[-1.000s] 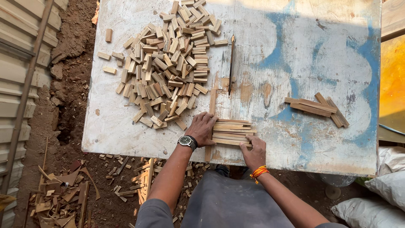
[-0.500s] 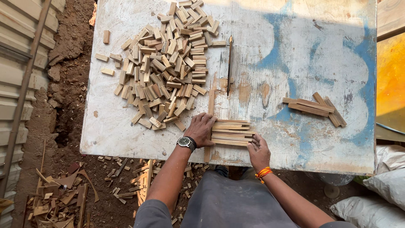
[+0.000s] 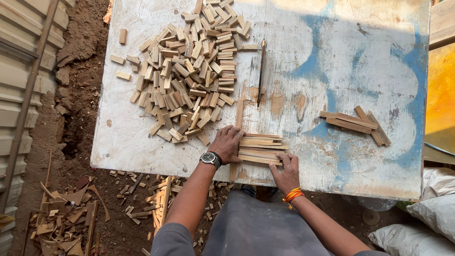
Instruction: The person gathers small wooden strips from a pile on a workbench and aligns them into neat stacks by hand, occasionally picking up additional pieces from a pile on the ground and adding them to the stacks on the table.
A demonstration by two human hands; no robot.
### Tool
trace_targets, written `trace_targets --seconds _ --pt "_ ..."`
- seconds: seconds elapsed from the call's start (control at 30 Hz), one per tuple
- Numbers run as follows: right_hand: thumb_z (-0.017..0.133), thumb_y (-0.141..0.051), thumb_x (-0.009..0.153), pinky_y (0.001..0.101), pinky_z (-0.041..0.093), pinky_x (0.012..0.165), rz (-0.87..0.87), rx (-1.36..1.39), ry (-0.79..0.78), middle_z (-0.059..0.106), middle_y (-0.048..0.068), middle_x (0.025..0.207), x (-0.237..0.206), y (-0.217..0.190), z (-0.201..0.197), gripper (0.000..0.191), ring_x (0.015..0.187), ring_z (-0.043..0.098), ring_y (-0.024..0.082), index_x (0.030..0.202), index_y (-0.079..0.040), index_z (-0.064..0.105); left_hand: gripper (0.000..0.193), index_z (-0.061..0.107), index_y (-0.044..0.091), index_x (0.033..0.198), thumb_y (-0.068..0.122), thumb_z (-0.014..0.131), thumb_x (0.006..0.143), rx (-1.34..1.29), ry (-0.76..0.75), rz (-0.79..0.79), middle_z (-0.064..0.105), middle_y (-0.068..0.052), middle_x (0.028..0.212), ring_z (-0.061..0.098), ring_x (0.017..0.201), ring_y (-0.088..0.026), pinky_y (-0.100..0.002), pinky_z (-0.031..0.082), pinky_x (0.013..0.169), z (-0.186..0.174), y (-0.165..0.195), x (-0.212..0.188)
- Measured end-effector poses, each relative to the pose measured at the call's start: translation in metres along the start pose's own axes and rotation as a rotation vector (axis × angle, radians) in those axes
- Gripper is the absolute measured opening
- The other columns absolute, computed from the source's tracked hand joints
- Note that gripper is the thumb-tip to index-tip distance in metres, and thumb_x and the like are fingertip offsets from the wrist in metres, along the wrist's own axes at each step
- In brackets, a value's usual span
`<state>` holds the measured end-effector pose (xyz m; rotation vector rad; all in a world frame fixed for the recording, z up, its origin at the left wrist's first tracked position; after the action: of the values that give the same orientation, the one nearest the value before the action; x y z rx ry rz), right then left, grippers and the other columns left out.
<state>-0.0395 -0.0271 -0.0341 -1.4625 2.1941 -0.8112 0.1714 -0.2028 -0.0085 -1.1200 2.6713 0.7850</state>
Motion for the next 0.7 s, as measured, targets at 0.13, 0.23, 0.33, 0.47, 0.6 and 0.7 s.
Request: trace_targets --seconds 0.13,0.23,0.33,0.47,0.6,0.7 --pt "0.081 -0.024 0.079 0.0442 0.055 0.095 0.035 0.021 -0.032 0.044 0.017 0.123 0.003 0.001 0.001 0.042 0.115 0.056 0.036 0.114 -0.006 0.067 0.116 0.040 0.018 0.150 0.047 0.096 0.053 0.006 -0.006 0.001 0.040 -0.007 0.152 0.030 0.146 -0.033 -0.049 0.026 0.122 -0.001 -0.001 0.000" --pt "0.080 -0.025 0.079 0.0401 0.057 0.094 0.132 0.113 -0.157 0.037 0.015 0.130 0.010 0.006 -0.006 0.045 0.110 0.060 0.031 0.119 -0.009 0.066 0.115 0.040 0.017 0.149 0.048 0.096 0.053 0.008 0.009 0.023 0.040 -0.009 0.150 0.030 0.145 -0.035 -0.050 0.026 0.121 -0.001 -0.002 0.000" --pt "0.081 -0.025 0.079 0.0389 0.057 0.097 0.103 0.170 -0.210 0.037 0.015 0.130 0.016 0.011 -0.012 0.048 0.110 0.061 0.028 0.122 -0.010 0.066 0.114 0.041 0.017 0.148 0.048 0.096 0.053 -0.002 0.008 0.029 0.039 -0.009 0.151 0.030 0.145 -0.035 -0.050 0.026 0.120 0.000 -0.003 0.000" --pt "0.084 -0.027 0.077 0.0371 0.056 0.098 0.072 0.161 -0.269 0.040 0.014 0.130 0.019 0.017 -0.019 0.050 0.114 0.060 0.028 0.123 -0.013 0.067 0.115 0.040 0.016 0.149 0.049 0.096 0.053 0.010 0.017 0.034 0.040 -0.009 0.150 0.030 0.145 -0.035 -0.049 0.026 0.122 0.002 -0.003 0.001" --pt "0.082 -0.031 0.079 0.0423 0.051 0.098 -0.017 0.048 -0.113 0.044 0.014 0.130 0.017 0.016 -0.018 0.056 0.123 0.051 0.034 0.128 -0.009 0.063 0.113 0.042 0.016 0.147 0.048 0.096 0.053 0.017 0.014 0.042 0.040 -0.009 0.149 0.030 0.144 -0.036 -0.049 0.025 0.120 0.003 -0.002 0.004" --pt "0.076 -0.036 0.082 0.0429 0.050 0.098 0.074 0.163 -0.057 0.040 0.017 0.139 0.016 0.012 -0.010 0.069 0.129 0.048 0.034 0.137 -0.003 0.052 0.112 0.043 0.016 0.147 0.049 0.095 0.053 0.030 0.017 0.041 0.043 -0.009 0.148 0.032 0.144 -0.035 -0.048 0.026 0.121 0.001 0.000 0.004"
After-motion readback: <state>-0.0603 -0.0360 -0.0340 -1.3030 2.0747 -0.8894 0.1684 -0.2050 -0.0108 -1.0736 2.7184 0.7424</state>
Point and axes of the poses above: each hand's wrist, its own x-axis towards the middle knuckle, its own z-axis out of the palm, y = z × x, the point moved 1 cm from there along x, towards the middle knuckle
